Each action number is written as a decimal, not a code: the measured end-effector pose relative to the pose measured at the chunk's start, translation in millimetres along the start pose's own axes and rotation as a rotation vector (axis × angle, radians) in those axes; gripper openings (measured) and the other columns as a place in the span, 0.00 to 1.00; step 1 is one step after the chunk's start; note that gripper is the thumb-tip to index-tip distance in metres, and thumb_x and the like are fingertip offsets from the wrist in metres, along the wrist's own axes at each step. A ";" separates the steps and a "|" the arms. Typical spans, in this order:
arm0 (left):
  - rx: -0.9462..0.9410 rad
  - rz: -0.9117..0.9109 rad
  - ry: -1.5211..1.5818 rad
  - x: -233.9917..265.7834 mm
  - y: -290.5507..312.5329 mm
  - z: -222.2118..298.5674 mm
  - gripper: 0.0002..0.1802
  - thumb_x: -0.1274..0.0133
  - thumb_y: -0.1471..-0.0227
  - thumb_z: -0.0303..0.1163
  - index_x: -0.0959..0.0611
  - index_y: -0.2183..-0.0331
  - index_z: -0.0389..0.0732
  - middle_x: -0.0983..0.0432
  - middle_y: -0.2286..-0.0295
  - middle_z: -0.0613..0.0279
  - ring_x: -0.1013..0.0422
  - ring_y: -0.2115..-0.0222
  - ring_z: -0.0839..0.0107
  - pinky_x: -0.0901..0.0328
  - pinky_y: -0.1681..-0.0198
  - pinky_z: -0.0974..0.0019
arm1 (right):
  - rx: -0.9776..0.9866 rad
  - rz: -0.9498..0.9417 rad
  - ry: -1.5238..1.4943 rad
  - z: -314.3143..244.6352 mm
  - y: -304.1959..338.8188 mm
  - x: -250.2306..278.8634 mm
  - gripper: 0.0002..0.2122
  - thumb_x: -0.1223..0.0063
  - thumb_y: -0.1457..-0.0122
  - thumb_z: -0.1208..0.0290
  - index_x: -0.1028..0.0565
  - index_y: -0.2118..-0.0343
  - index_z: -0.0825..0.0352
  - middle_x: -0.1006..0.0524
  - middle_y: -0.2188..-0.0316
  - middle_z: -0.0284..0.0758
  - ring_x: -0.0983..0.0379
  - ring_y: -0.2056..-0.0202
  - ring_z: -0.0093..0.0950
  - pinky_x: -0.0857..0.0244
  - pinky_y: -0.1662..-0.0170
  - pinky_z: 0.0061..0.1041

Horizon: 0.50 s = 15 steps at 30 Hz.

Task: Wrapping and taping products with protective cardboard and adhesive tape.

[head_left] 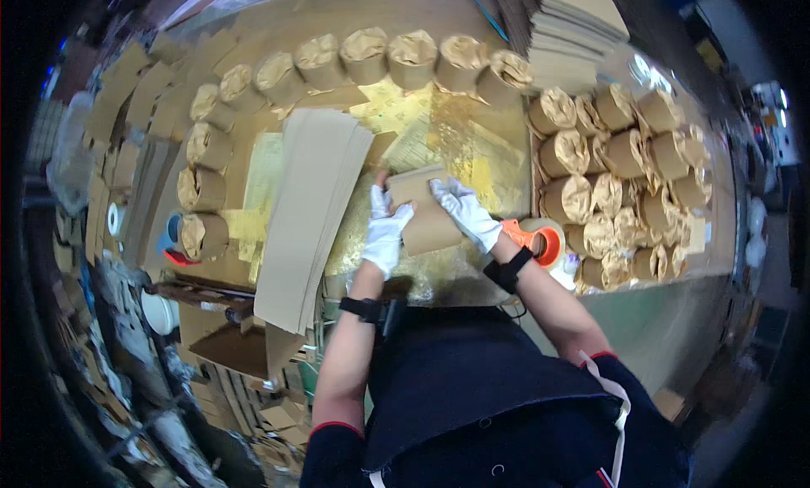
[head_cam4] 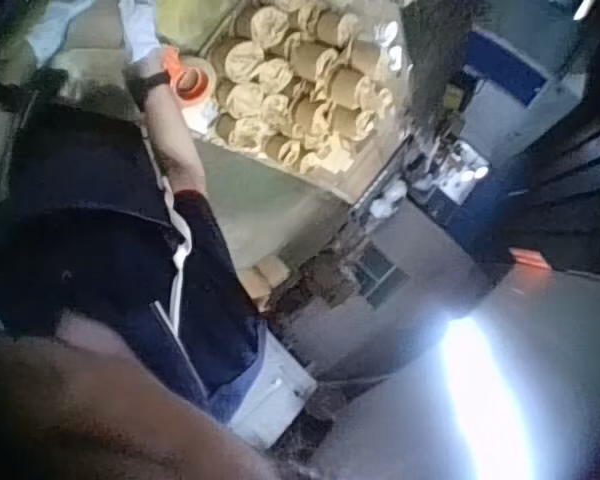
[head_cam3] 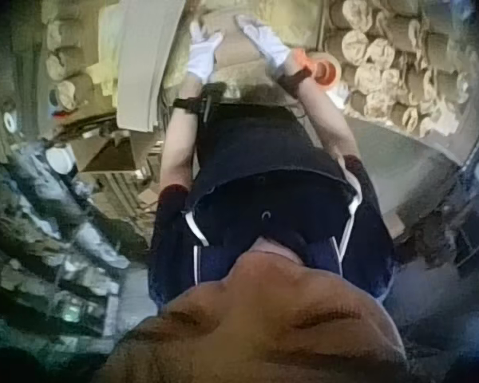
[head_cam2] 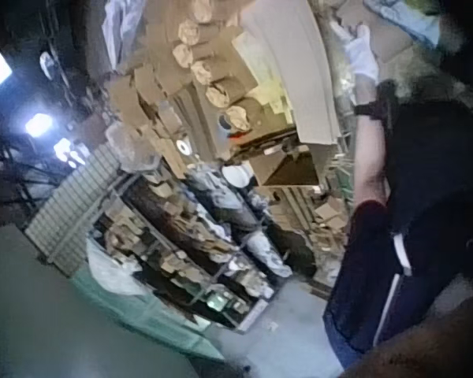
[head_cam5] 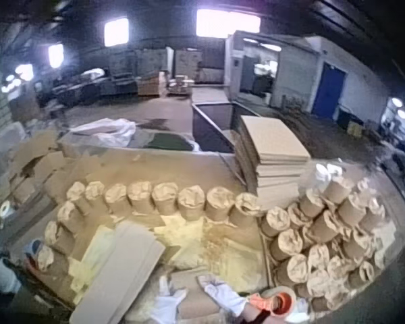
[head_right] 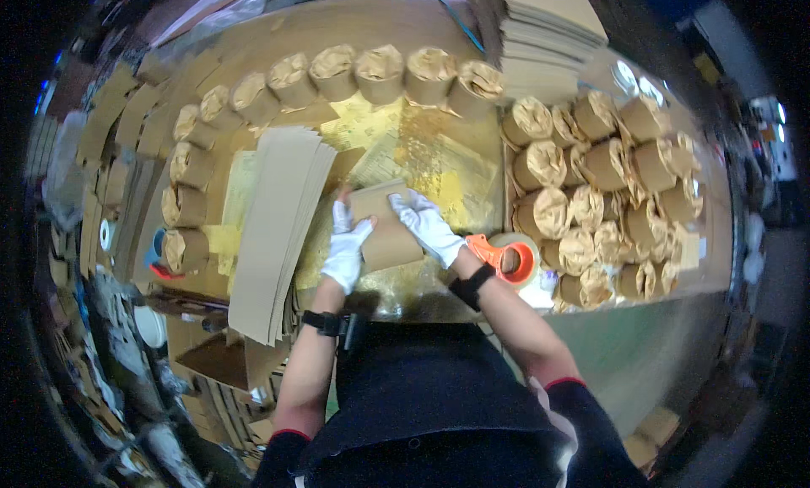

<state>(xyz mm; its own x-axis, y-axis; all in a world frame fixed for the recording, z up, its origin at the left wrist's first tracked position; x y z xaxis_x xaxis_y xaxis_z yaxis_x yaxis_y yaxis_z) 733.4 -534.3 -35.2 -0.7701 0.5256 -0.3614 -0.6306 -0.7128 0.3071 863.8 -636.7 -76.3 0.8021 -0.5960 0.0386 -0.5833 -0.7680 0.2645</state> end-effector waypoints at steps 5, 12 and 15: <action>-0.153 -0.049 -0.906 23.9 18.2 16.8 0.16 0.43 0.48 0.30 0.16 0.56 0.44 0.18 0.68 0.61 0.23 0.69 0.70 0.29 0.63 0.64 | 0.361 -0.055 0.817 -81.3 12.9 -12.3 0.24 0.46 0.42 0.48 0.23 0.62 0.70 0.23 0.61 0.50 0.26 0.59 0.47 0.32 0.53 0.36; -0.669 -0.035 -1.425 -0.2 51.3 15.2 0.47 0.37 0.62 0.53 0.33 0.40 0.50 0.30 0.48 0.49 0.25 0.63 0.49 0.30 0.61 0.49 | -0.145 -0.072 0.483 -81.0 35.8 -9.6 0.22 0.50 0.41 0.50 0.20 0.64 0.69 0.20 0.66 0.48 0.22 0.60 0.43 0.30 0.55 0.34; -0.077 -0.249 -1.466 6.1 45.2 4.9 0.53 0.35 0.64 0.56 0.36 0.38 0.49 0.35 0.45 0.44 0.27 0.59 0.49 0.33 0.54 0.49 | -0.205 0.035 0.553 -70.5 65.3 4.9 0.23 0.49 0.41 0.49 0.20 0.62 0.68 0.20 0.65 0.48 0.22 0.60 0.42 0.30 0.55 0.33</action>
<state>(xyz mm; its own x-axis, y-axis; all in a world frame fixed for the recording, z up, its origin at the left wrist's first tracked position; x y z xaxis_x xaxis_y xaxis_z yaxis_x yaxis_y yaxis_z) 699.8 -561.0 -19.3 -0.0850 0.5892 0.8035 -0.7869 -0.5344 0.3086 838.7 -673.3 9.1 0.7624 -0.3669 0.5330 -0.6183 -0.6562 0.4326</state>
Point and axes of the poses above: each hand's wrist, its own y-axis away from the middle knuckle, its own x-axis out of the back of the hand, z = x × y, the point moved 3 cm from there along -y, towards the middle knuckle
